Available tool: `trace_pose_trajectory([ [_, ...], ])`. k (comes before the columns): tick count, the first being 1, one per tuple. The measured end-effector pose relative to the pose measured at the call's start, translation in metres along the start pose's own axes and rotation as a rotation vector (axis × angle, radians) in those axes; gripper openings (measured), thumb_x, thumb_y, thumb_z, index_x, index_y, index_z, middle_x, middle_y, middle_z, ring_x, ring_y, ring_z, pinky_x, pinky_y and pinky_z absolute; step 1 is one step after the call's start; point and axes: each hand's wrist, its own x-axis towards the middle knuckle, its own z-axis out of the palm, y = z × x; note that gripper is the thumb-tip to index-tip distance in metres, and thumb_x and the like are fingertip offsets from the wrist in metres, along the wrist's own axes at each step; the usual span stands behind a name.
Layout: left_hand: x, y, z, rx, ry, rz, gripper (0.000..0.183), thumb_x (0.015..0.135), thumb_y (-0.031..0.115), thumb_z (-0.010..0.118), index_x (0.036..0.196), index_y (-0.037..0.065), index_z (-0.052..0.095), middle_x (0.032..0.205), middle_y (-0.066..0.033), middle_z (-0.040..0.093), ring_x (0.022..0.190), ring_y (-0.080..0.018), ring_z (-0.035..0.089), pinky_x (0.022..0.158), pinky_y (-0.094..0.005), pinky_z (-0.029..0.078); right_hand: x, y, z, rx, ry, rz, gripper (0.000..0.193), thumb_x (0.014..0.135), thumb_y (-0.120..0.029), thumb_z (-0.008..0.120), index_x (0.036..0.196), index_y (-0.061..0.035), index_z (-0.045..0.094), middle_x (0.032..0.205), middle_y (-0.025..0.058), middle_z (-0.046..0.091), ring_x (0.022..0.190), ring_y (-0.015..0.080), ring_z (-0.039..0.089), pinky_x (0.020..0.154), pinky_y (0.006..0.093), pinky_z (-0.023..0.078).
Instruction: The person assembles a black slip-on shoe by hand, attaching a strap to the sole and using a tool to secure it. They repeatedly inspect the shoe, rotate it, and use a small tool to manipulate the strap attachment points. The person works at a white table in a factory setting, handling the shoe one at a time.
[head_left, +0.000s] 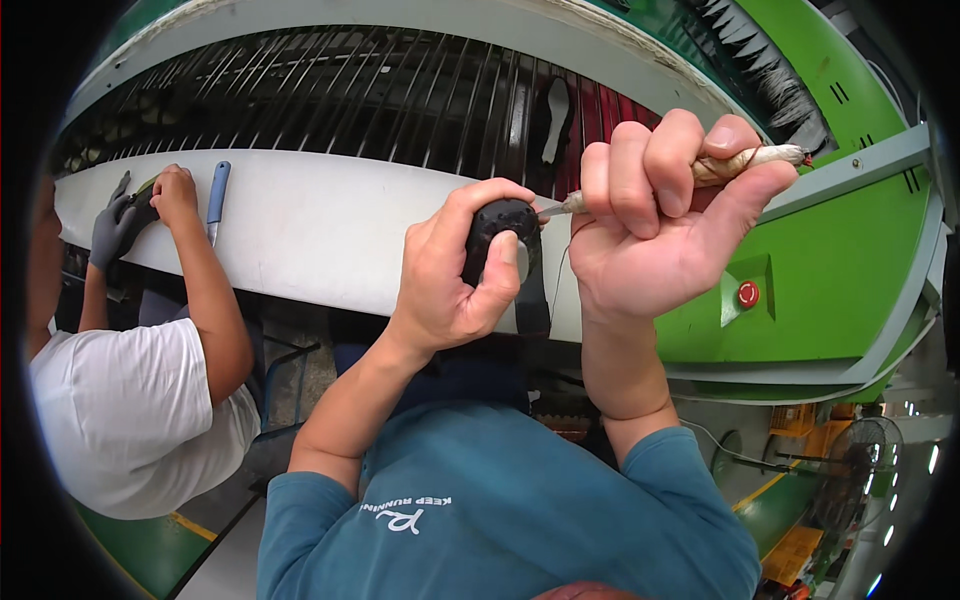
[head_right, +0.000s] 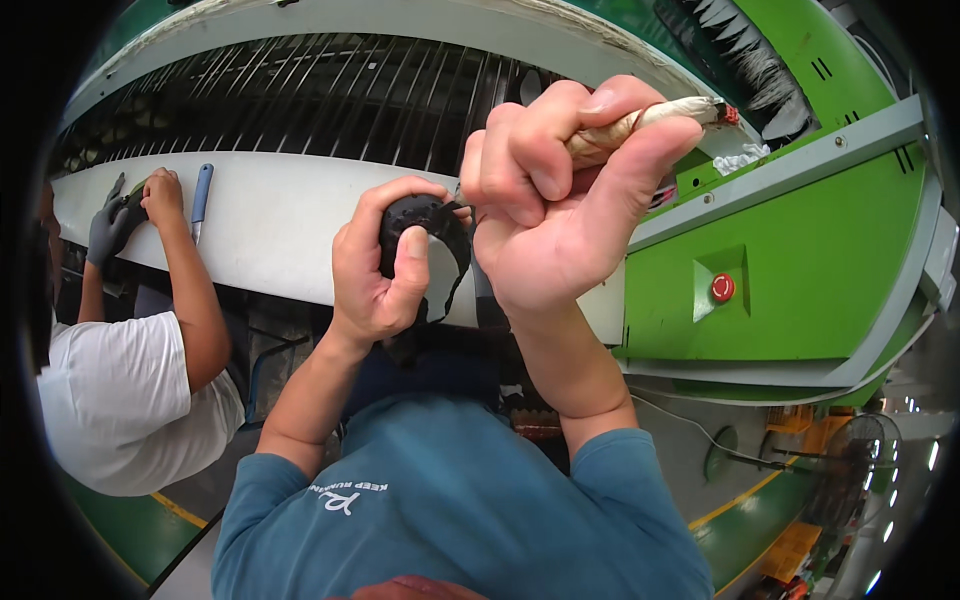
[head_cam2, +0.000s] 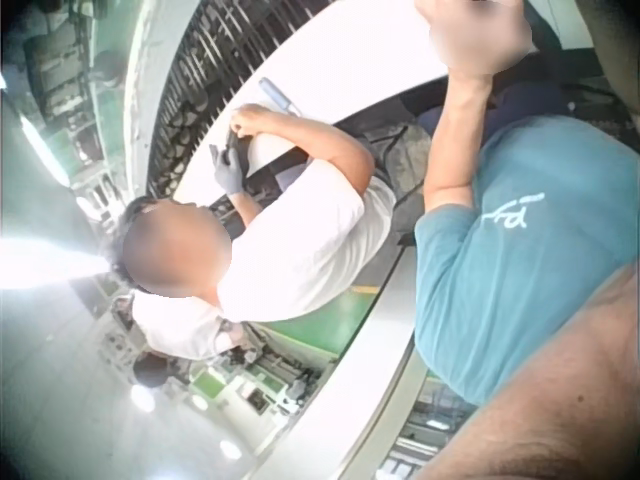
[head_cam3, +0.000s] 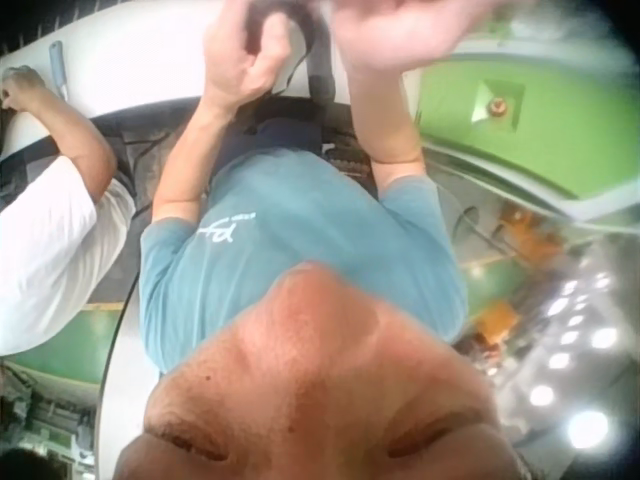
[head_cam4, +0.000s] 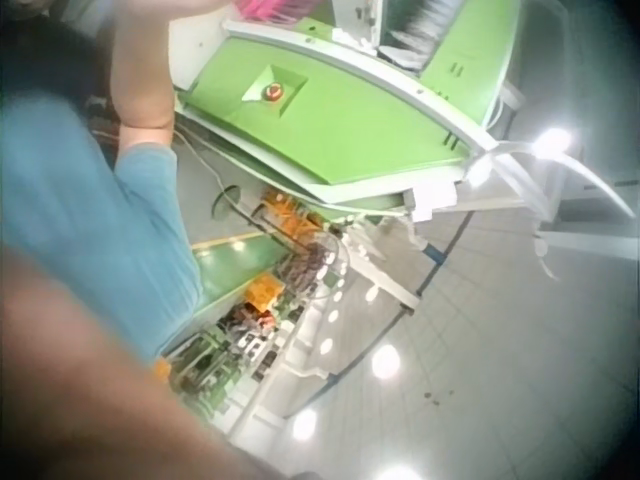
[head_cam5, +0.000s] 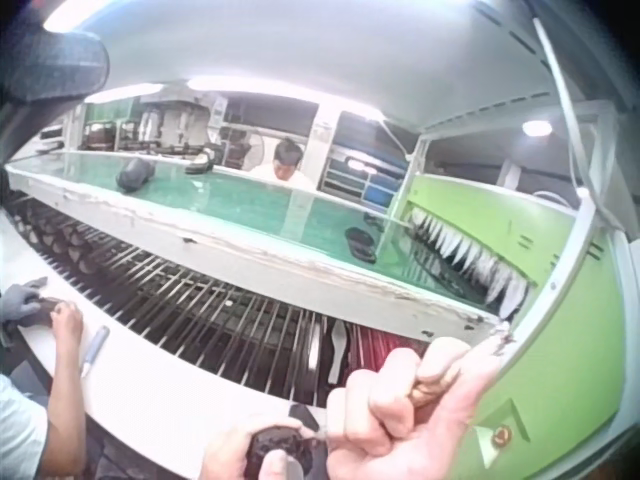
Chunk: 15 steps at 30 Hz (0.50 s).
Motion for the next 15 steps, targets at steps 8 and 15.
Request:
trace_pose_trajectory([
  [8,-0.001,0.017,-0.007,0.038,-0.047,-0.093,0.036,0.098,0.003,0.063,0.133,-0.001,0.064,0.105,-0.0125,0.078,0.078,-0.0169,0.071,0.075,-0.0321,0.06,-0.003,-0.001,0.004,0.012,-0.075,-0.007,0.058,0.118,-0.067,0.033,0.125,-0.0191,0.065,0.075,-0.0048,0.039,0.054,0.0085,0.03,0.05,0.0268,0.028],
  [15,0.001,0.014,-0.01,0.073,-0.045,-0.071,0.036,0.096,0.003,0.064,0.132,-0.001,0.064,0.107,-0.0127,0.079,0.078,-0.0186,0.072,0.075,-0.0329,0.061,-0.005,0.001,0.0,0.012,-0.138,-0.011,0.058,0.118,-0.066,0.034,0.13,-0.0168,0.064,0.077,-0.0039,0.041,0.055,0.0089,0.031,0.049,0.0277,0.029],
])
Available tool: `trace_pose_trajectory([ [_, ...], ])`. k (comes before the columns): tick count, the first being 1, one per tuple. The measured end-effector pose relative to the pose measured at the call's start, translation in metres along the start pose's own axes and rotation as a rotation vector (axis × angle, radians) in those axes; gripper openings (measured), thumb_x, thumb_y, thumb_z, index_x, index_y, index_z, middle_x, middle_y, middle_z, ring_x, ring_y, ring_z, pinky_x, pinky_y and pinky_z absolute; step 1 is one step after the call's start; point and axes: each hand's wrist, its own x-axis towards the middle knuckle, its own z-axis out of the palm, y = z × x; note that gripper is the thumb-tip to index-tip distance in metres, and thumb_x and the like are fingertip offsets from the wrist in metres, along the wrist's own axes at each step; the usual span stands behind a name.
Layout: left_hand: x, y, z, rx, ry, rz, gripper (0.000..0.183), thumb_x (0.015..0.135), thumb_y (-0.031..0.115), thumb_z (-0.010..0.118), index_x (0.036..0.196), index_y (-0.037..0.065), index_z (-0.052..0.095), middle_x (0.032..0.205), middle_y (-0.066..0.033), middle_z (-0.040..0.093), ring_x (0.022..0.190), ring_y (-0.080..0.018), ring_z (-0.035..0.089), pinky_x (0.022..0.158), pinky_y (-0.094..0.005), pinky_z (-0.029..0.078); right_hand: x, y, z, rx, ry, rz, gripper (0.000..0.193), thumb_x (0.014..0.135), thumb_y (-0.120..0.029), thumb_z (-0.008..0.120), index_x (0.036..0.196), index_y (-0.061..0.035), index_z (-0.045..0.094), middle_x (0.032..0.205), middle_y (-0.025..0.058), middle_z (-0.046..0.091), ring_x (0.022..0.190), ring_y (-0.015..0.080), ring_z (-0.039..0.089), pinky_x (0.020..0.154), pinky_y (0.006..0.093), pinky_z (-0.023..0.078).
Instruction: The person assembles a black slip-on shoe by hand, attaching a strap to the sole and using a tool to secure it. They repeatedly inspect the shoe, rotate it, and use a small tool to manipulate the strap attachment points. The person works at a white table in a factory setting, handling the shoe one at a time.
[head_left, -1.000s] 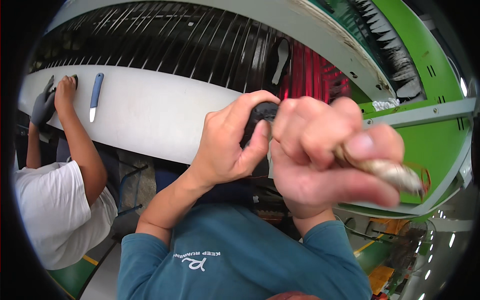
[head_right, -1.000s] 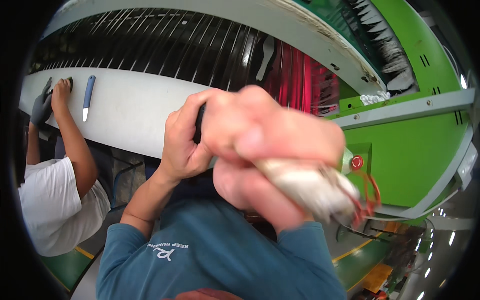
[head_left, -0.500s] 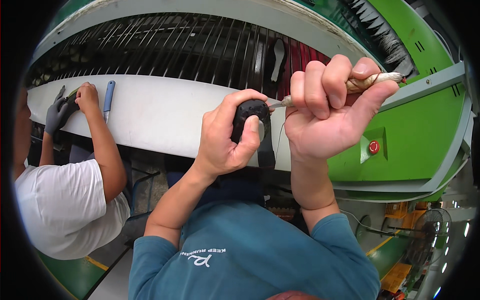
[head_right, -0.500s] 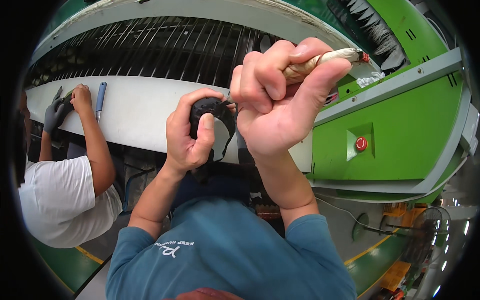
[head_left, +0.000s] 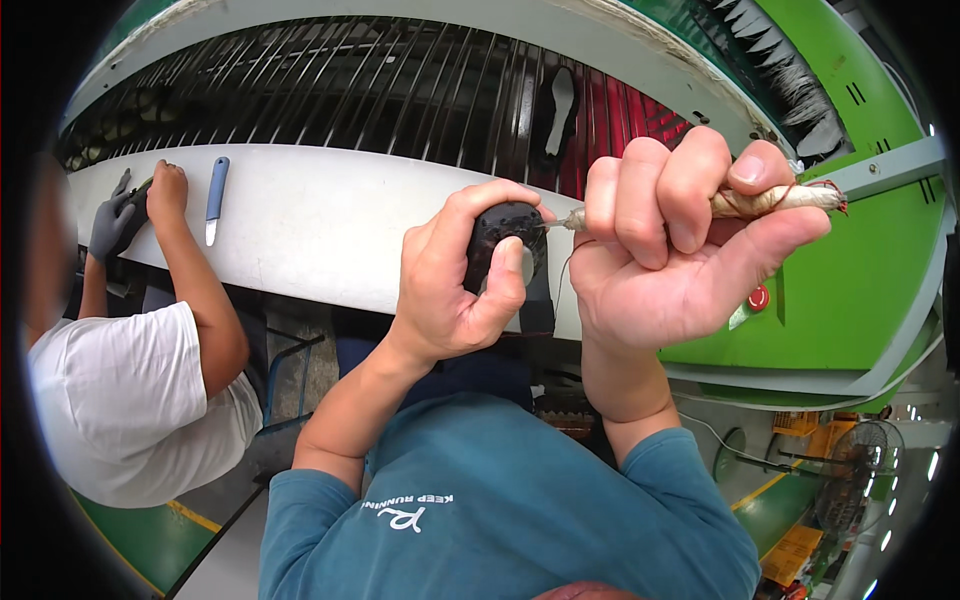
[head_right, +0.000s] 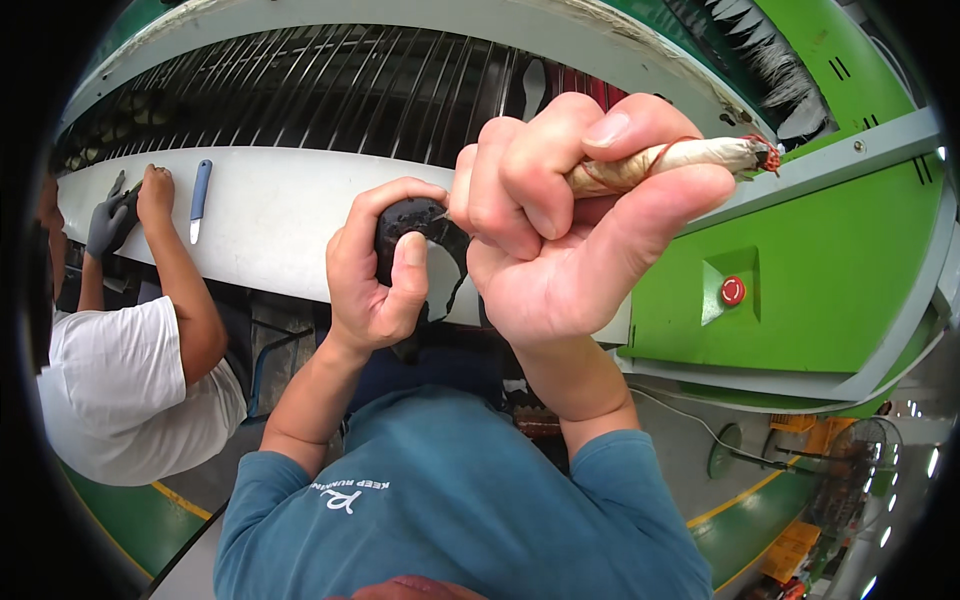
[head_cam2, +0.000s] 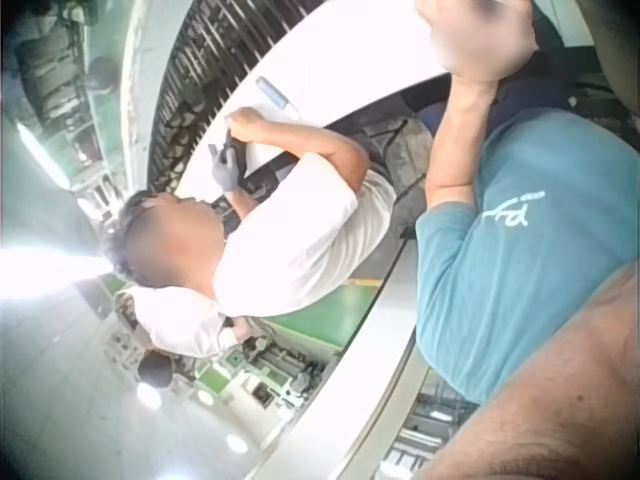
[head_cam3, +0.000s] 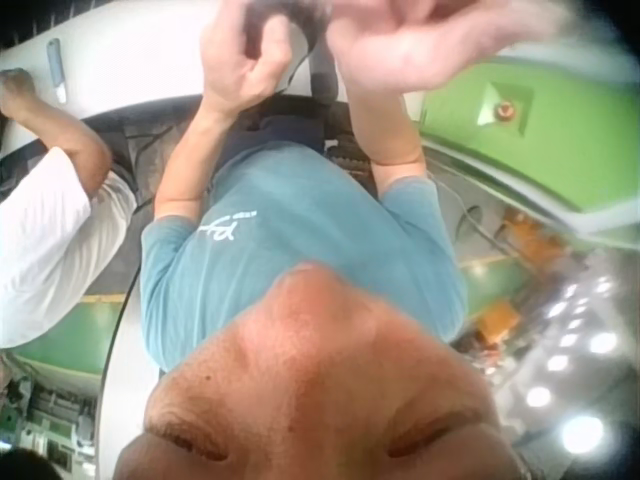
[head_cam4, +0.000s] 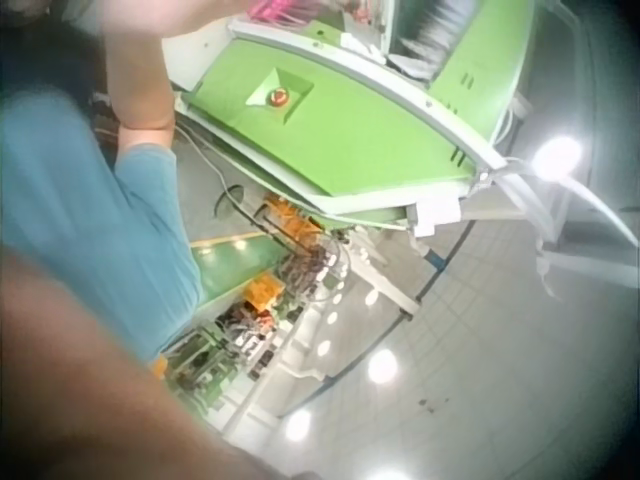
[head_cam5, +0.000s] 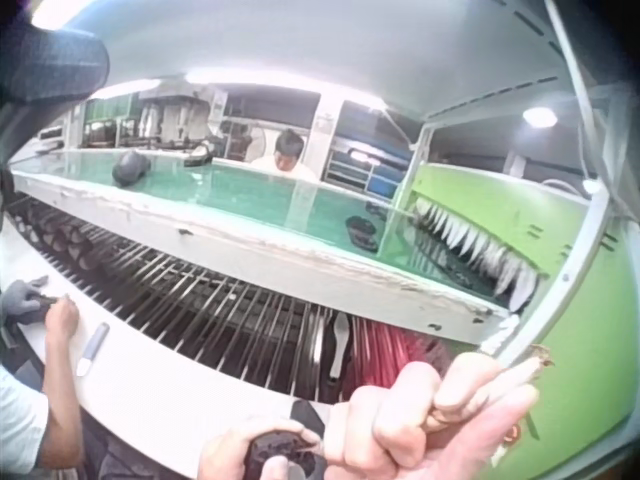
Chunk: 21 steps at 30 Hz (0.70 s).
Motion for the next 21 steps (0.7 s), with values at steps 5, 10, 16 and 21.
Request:
trace_pose_trajectory([
  [5,0.003,0.001,0.003,0.011,0.006,-0.014,0.035,0.095,0.004,0.065,0.129,-0.001,0.065,0.104,-0.013,0.079,0.078,-0.0213,0.074,0.074,-0.0342,0.061,-0.001,-0.001,-0.001,-0.04,-0.013,0.032,0.058,0.116,-0.068,0.037,0.131,-0.0176,0.063,0.077,-0.0039,0.041,0.054,0.0089,0.032,0.049,0.0277,0.029],
  [10,0.006,0.003,0.003,0.019,0.008,0.009,0.03,0.096,0.005,0.068,0.125,-0.003,0.067,0.1,-0.0138,0.078,0.078,-0.0251,0.077,0.072,-0.0348,0.061,-0.005,-0.003,0.008,-0.131,0.011,0.066,0.059,0.112,-0.072,0.04,0.129,-0.0193,0.061,0.076,-0.0037,0.042,0.053,0.0091,0.032,0.049,0.0283,0.031],
  [16,0.006,-0.005,0.002,0.044,0.01,0.052,0.032,0.099,0.005,0.074,0.129,-0.002,0.066,0.097,-0.0145,0.077,0.077,-0.0271,0.077,0.07,-0.036,0.06,-0.006,0.002,0.028,-0.33,0.062,0.02,0.058,0.111,-0.072,0.04,0.126,-0.0188,0.058,0.074,-0.0032,0.041,0.052,0.0092,0.031,0.049,0.028,0.031],
  [21,0.009,-0.018,0.007,0.022,0.036,0.079,0.033,0.102,0.006,0.073,0.133,-0.002,0.065,0.093,-0.0138,0.075,0.074,-0.025,0.075,0.068,-0.0344,0.058,-0.006,0.017,0.022,-0.517,0.018,-0.092,0.054,0.114,-0.068,0.039,0.122,-0.0166,0.055,0.073,-0.0027,0.041,0.051,0.0085,0.03,0.048,0.0272,0.029],
])
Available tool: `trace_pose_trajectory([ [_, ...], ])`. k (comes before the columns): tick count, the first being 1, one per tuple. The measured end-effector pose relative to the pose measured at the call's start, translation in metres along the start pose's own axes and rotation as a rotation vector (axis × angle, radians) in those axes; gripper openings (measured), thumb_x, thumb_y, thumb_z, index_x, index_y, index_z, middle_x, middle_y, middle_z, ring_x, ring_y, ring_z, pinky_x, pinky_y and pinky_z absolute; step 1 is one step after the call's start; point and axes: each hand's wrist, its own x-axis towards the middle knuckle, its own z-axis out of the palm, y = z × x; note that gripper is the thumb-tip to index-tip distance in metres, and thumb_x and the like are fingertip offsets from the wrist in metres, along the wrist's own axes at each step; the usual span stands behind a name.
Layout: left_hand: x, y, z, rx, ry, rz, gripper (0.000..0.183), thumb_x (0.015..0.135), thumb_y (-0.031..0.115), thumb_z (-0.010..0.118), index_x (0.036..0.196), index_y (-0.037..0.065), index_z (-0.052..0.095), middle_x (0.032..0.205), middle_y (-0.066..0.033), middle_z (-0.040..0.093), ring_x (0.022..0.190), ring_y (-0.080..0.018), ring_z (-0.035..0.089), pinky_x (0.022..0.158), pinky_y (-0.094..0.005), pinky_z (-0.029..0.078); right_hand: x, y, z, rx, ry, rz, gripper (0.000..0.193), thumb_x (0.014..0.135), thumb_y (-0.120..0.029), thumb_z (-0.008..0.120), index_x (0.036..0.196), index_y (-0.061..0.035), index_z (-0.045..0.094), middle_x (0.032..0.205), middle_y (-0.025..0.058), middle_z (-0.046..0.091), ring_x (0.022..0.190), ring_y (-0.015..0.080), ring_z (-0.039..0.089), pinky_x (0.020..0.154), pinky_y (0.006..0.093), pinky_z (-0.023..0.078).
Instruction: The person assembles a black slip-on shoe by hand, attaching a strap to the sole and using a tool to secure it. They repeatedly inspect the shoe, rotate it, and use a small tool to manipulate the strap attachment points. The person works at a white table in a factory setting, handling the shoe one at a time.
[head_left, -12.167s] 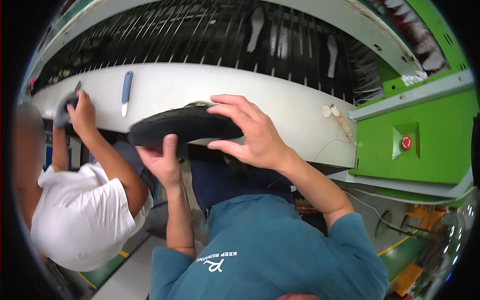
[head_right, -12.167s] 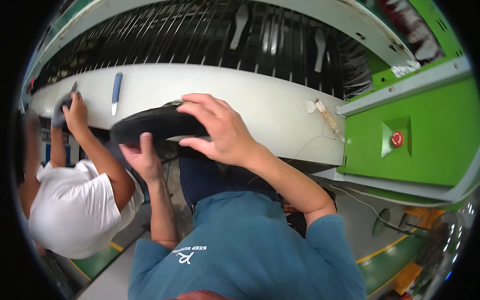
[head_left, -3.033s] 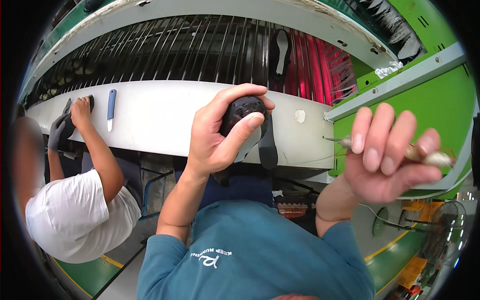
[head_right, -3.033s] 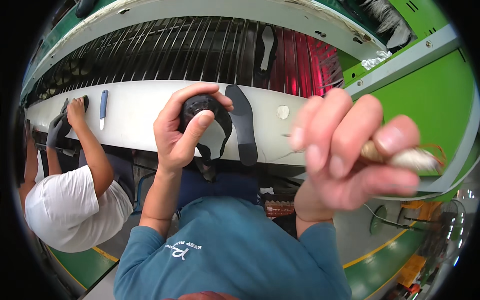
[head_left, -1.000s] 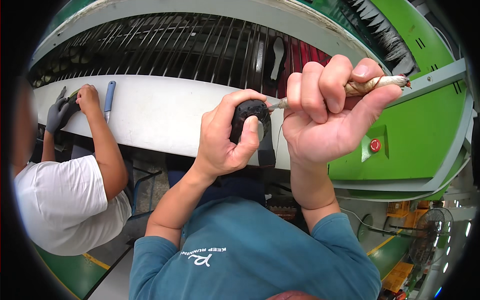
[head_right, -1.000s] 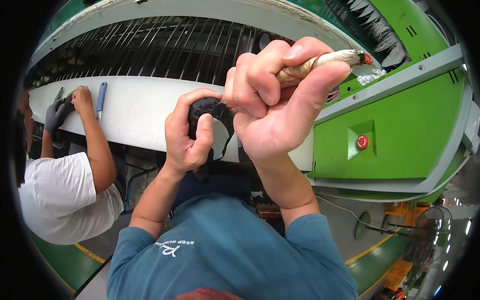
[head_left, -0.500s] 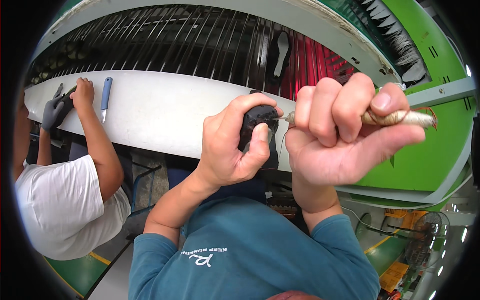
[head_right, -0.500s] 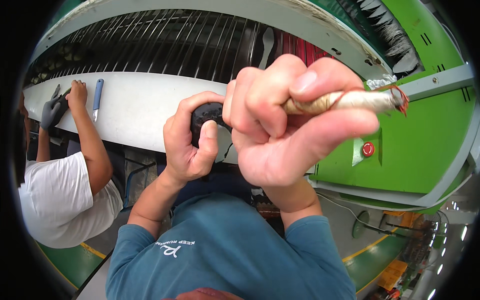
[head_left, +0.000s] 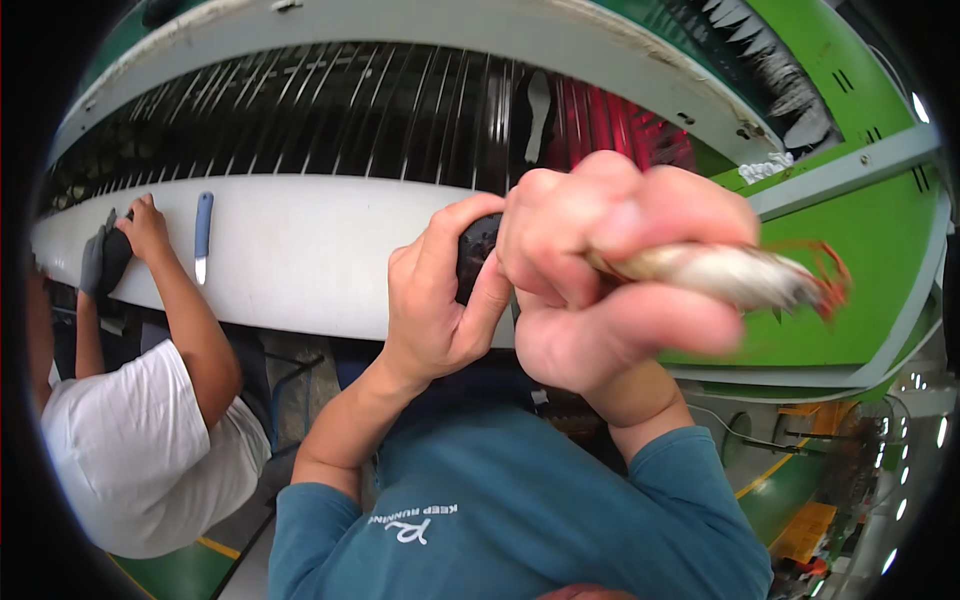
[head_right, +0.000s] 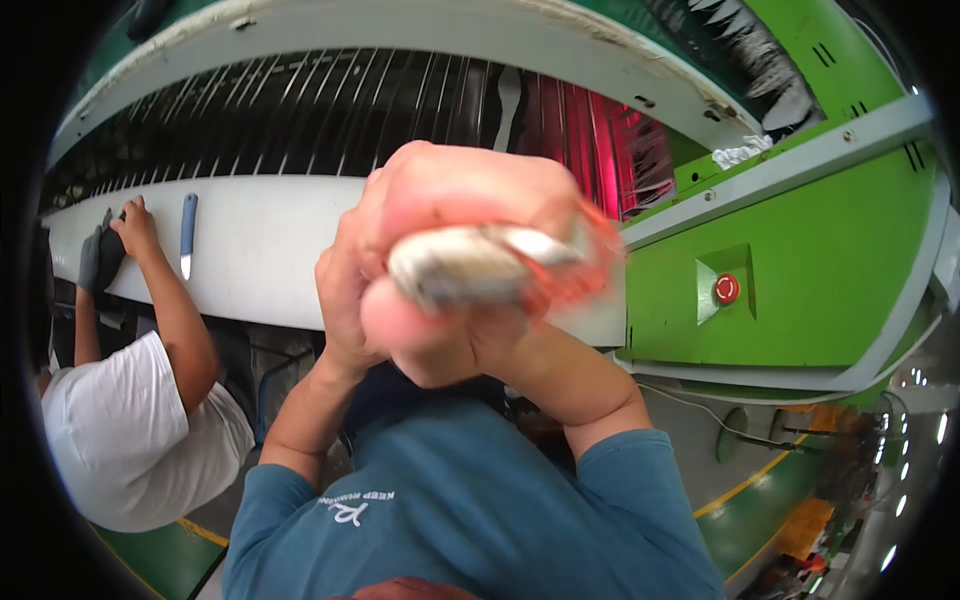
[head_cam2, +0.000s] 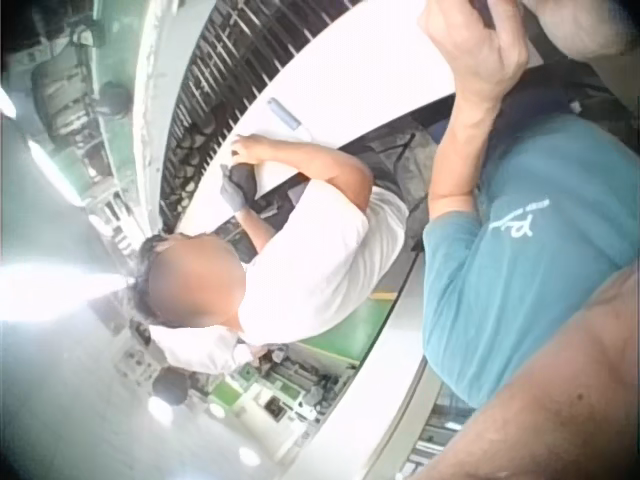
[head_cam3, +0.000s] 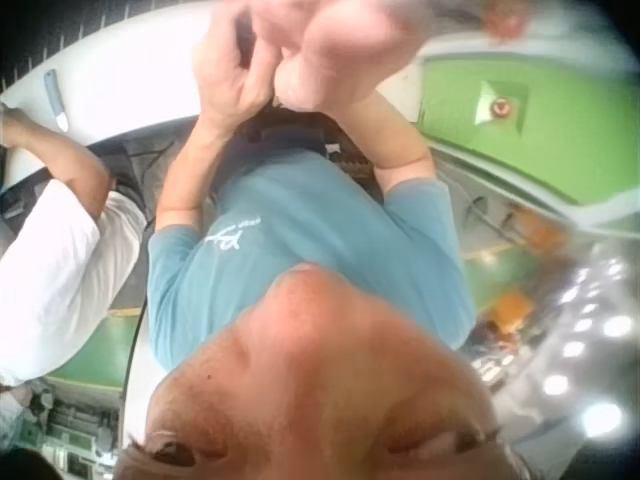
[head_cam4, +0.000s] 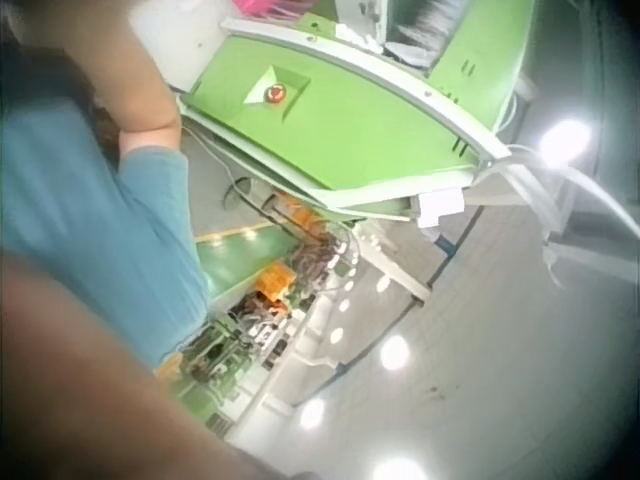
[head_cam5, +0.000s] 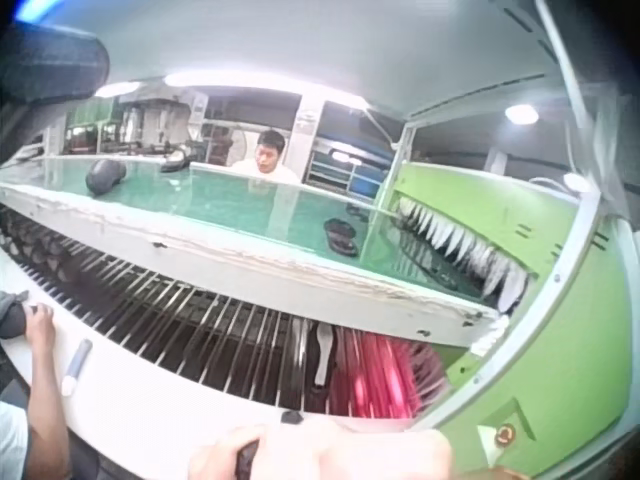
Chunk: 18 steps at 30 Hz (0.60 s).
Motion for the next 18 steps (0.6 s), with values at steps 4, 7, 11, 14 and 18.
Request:
trace_pose_trajectory([
  [4,0.005,0.005,0.001,-0.042,-0.048,-0.105,0.029,0.104,0.006,0.072,0.132,-0.001,0.066,0.092,-0.0124,0.074,0.072,-0.0206,0.071,0.067,-0.0329,0.056,0.004,0.01,-0.004,0.027,0.109,0.025,0.051,0.117,-0.064,0.038,0.12,-0.0148,0.053,0.072,-0.0022,0.041,0.051,0.008,0.03,0.046,0.0267,0.028],
  [7,0.006,0.008,0.005,-0.037,-0.04,-0.123,0.027,0.105,0.007,0.071,0.131,-0.001,0.067,0.094,-0.012,0.076,0.074,-0.0185,0.071,0.068,-0.0324,0.056,0.005,0.009,-0.018,0.229,0.227,0.061,0.048,0.119,-0.059,0.041,0.119,-0.0132,0.053,0.072,-0.0012,0.043,0.051,0.0076,0.031,0.045,0.0266,0.028],
  [11,-0.001,0.006,0.01,-0.067,0.011,-0.035,0.026,0.104,0.007,0.072,0.129,0.0,0.067,0.097,-0.0119,0.078,0.076,-0.0184,0.073,0.071,-0.0319,0.058,0.005,-0.009,-0.024,0.346,0.267,0.036,0.054,0.119,-0.065,0.03,0.122,-0.0157,0.052,0.074,-0.0014,0.042,0.051,0.0093,0.031,0.045,0.0264,0.03],
  [14,-0.003,0.017,0.011,-0.073,0.013,-0.074,0.024,0.103,0.005,0.071,0.126,0.001,0.068,0.095,-0.0105,0.078,0.074,-0.0175,0.073,0.069,-0.0318,0.058,0.001,-0.012,-0.023,0.368,0.223,0.034,0.056,0.118,-0.066,0.03,0.122,-0.0181,0.058,0.074,-0.0033,0.04,0.052,0.0089,0.03,0.047,0.0257,0.028],
  [18,-0.006,0.018,0.01,-0.034,0.004,-0.092,0.024,0.102,0.005,0.072,0.125,0.001,0.068,0.093,-0.0093,0.077,0.073,-0.0169,0.072,0.068,-0.0312,0.057,-0.002,-0.01,-0.019,0.381,0.209,0.026,0.057,0.118,-0.066,0.03,0.123,-0.0194,0.062,0.074,-0.004,0.04,0.052,0.0086,0.029,0.047,0.0252,0.027],
])
